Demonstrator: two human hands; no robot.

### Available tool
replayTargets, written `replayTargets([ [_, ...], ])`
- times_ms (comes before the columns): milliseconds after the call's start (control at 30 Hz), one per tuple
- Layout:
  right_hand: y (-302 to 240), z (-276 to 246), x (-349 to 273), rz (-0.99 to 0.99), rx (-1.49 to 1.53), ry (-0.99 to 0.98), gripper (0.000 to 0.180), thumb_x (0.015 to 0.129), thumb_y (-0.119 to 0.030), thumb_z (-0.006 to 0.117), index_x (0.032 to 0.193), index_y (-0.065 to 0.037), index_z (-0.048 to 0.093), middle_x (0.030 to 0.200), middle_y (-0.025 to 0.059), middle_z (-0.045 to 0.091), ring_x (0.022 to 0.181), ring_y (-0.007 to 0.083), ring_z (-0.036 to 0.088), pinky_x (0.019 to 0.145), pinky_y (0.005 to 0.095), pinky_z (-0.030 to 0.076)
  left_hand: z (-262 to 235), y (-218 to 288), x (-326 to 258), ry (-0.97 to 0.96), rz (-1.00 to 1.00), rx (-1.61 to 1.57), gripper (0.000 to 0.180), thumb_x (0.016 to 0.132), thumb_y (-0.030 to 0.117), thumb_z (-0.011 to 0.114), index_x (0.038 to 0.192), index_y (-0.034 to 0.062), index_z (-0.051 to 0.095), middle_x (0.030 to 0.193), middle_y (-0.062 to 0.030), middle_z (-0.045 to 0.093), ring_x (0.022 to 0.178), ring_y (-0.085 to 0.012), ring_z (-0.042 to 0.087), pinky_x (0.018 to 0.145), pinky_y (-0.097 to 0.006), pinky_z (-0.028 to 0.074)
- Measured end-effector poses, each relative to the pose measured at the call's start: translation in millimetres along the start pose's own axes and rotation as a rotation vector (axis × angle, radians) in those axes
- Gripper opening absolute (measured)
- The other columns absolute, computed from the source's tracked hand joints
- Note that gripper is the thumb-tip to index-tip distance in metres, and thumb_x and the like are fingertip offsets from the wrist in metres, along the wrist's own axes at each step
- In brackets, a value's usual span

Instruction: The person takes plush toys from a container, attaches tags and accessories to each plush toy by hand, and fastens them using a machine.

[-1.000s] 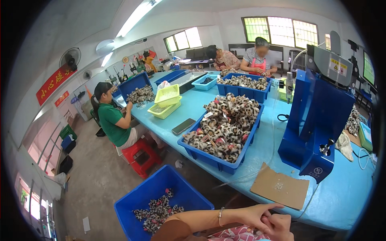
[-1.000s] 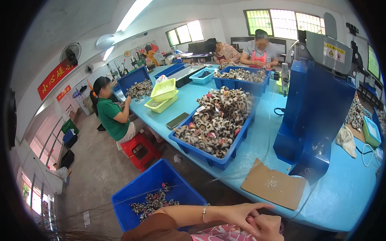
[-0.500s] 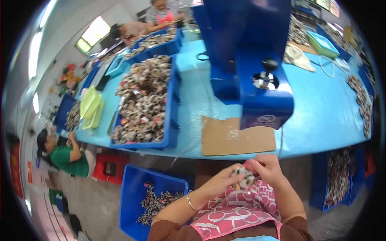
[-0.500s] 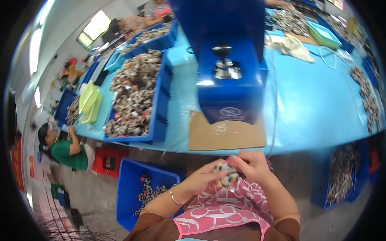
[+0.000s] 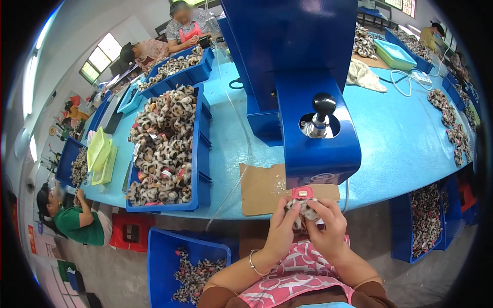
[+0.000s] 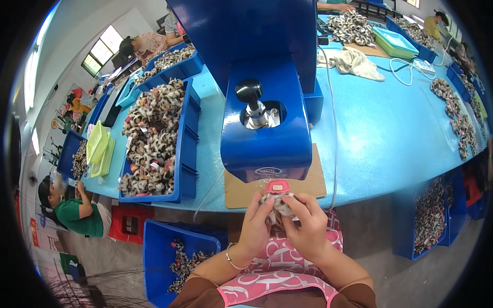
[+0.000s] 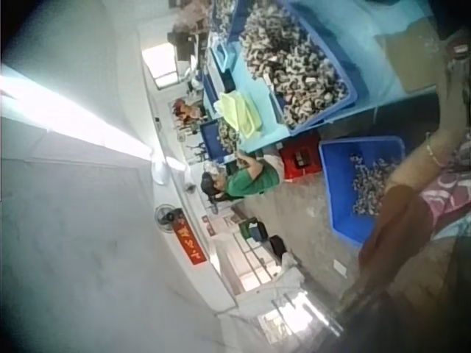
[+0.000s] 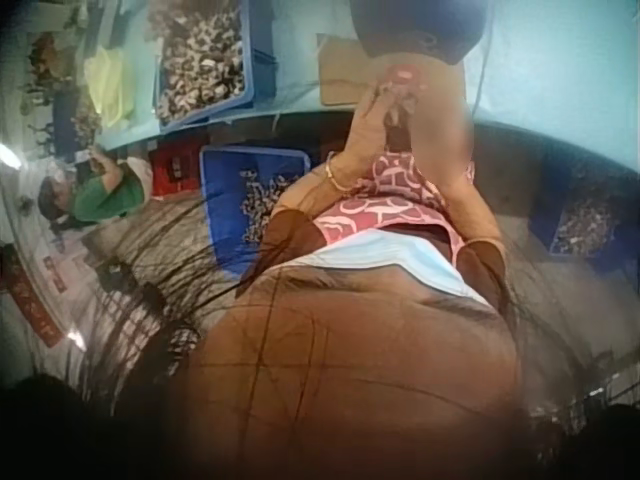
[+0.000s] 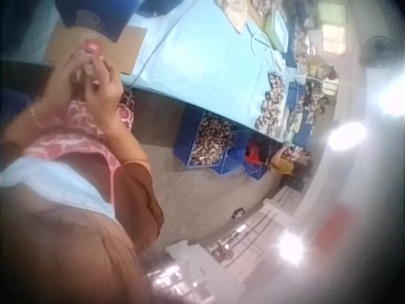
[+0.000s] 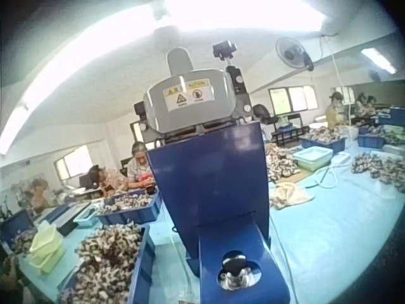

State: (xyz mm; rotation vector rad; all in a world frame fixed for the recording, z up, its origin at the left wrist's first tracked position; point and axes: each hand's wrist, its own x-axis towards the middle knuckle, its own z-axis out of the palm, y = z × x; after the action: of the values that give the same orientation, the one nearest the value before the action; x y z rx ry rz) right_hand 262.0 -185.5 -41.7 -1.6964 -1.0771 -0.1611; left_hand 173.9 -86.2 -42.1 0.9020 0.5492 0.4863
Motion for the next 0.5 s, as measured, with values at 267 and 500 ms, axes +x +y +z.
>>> replayTargets([
  [267, 7.0, 2.7, 21.4, -0.077, 0.059, 0.136, 0.041, 0.070, 0.011, 0.068, 0.108, -0.004, 0.070, 0.100, 0.0161, 0.064, 0.086, 0.0313, 0.064, 0.072, 0.0368, 0.053, 10.4, 15.9, 17.8, -0.009, -0.004, -0.243, 0.014, 0.098, 0.012, 0.062, 0.107, 0.0027, 0.064, 0.102, -0.0041, 0.068, 0.089, -0.0081, 0.064, 0.077, -0.024, 0.051],
  [500, -0.5, 2.0, 34.4, -0.058, 0.062, 0.168, 0.040, 0.068, 0.014, 0.066, 0.105, -0.003, 0.070, 0.095, 0.0153, 0.064, 0.083, 0.0305, 0.064, 0.071, 0.0361, 0.052, 17.7, 25.7, 21.1, 0.001, 0.074, -0.257, 0.012, 0.096, 0.008, 0.061, 0.106, 0.0024, 0.065, 0.104, -0.0066, 0.069, 0.094, -0.0140, 0.067, 0.084, -0.028, 0.052],
])
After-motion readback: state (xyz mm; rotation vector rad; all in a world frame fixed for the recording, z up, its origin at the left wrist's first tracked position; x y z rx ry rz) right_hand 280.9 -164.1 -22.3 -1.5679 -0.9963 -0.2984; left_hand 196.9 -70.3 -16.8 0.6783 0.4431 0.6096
